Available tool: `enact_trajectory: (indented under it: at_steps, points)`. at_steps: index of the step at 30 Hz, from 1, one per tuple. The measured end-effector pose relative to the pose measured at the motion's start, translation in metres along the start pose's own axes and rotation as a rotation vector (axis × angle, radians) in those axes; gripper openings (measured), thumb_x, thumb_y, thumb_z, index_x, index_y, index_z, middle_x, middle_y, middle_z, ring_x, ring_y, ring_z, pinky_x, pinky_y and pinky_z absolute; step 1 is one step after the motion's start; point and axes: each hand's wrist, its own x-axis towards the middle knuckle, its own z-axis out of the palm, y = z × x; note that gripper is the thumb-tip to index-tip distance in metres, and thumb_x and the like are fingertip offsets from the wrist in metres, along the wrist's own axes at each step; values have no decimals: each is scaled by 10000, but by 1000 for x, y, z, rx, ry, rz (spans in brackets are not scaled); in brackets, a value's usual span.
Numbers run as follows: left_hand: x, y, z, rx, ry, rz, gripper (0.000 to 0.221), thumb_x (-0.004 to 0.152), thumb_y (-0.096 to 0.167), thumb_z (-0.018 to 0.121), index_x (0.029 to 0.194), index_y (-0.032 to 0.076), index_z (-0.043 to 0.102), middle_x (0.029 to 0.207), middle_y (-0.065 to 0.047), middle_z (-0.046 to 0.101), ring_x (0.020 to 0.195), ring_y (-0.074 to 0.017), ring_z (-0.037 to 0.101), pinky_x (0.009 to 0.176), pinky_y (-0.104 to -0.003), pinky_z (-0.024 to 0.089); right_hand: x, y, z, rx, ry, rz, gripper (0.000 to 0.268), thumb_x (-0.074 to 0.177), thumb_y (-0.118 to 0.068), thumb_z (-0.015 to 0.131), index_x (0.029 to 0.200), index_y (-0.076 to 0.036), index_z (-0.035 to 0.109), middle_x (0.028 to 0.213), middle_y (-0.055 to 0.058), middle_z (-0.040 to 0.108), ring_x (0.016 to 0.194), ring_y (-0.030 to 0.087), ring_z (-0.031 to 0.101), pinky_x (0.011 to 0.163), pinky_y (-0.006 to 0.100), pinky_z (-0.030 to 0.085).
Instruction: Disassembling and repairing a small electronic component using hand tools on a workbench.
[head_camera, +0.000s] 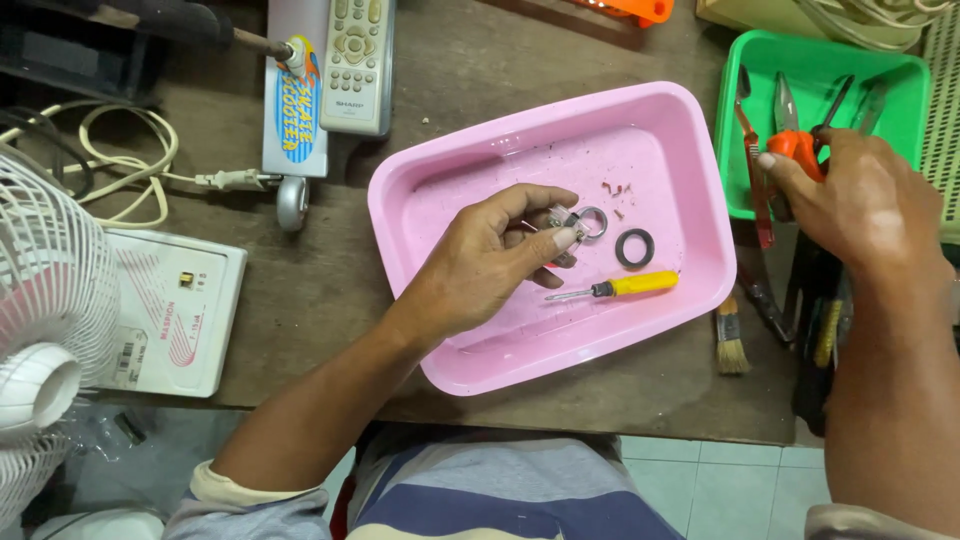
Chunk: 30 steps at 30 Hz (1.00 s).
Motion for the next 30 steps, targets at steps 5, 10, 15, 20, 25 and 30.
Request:
enact_trajectory:
  at_steps: [5, 10, 15, 20, 25, 30]
  points:
    - [-2, 1, 2, 10, 27, 36, 386, 914, 185, 680, 1266, 31, 643, 940, -69, 633, 864, -176, 746, 765, -291, 680, 2, 6, 2, 13, 8, -9, 633, 1109, -594, 484, 1089, -4, 714, 1093, 320, 740, 952, 570, 685, 710, 610, 514]
    - [-1, -1, 0, -12, 33, 104, 326, 917, 184, 686, 1202, 33, 636, 941, -94, 680, 821, -172, 723, 761, -295, 666, -1, 33, -1, -33, 13, -55, 603, 1076, -527, 466, 961, -14, 762, 989, 334, 746, 878, 563, 689, 654, 578, 484]
    - [-1, -3, -1, -70, 61, 136, 267, 936, 187, 662, 1149, 33, 611, 942, -96, 658, 809, -206, 758, 771, -297, 662, -10, 82, 44, 1343, -116, -174, 662, 1110, -375, 338, 1487, 149, 485, 1235, 331, 594, 916, 500, 635, 611, 531, 560]
    - [-1, -4, -2, -81, 111, 214, 259, 952, 153, 657, 1178, 45, 590, 930, -76, 564, 823, -178, 753, 783, -284, 671, -98, 10, 32, 2058, -629, -477, 756, 892, -432, 922, 1368, 63, 606, 1142, 274, 718, 885, 380, 763, 608, 443, 646]
    - [-3, -2, -5, 12, 146, 245, 273, 942, 167, 674, 1193, 69, 633, 955, -36, 598, 850, -97, 627, 784, -244, 641, -154, -46, 35, 1857, -662, -530, 575, 907, -183, 712, 1358, 135, 553, 1094, 263, 705, 886, 351, 760, 628, 433, 675]
    - [-4, 1, -6, 72, 48, 308, 283, 971, 166, 658, 1240, 79, 640, 916, 0, 501, 853, -68, 523, 787, -241, 652, -162, -55, 25, 1723, -848, -477, 551, 907, -129, 658, 1404, 93, 568, 1272, 326, 755, 1132, 456, 779, 981, 522, 601]
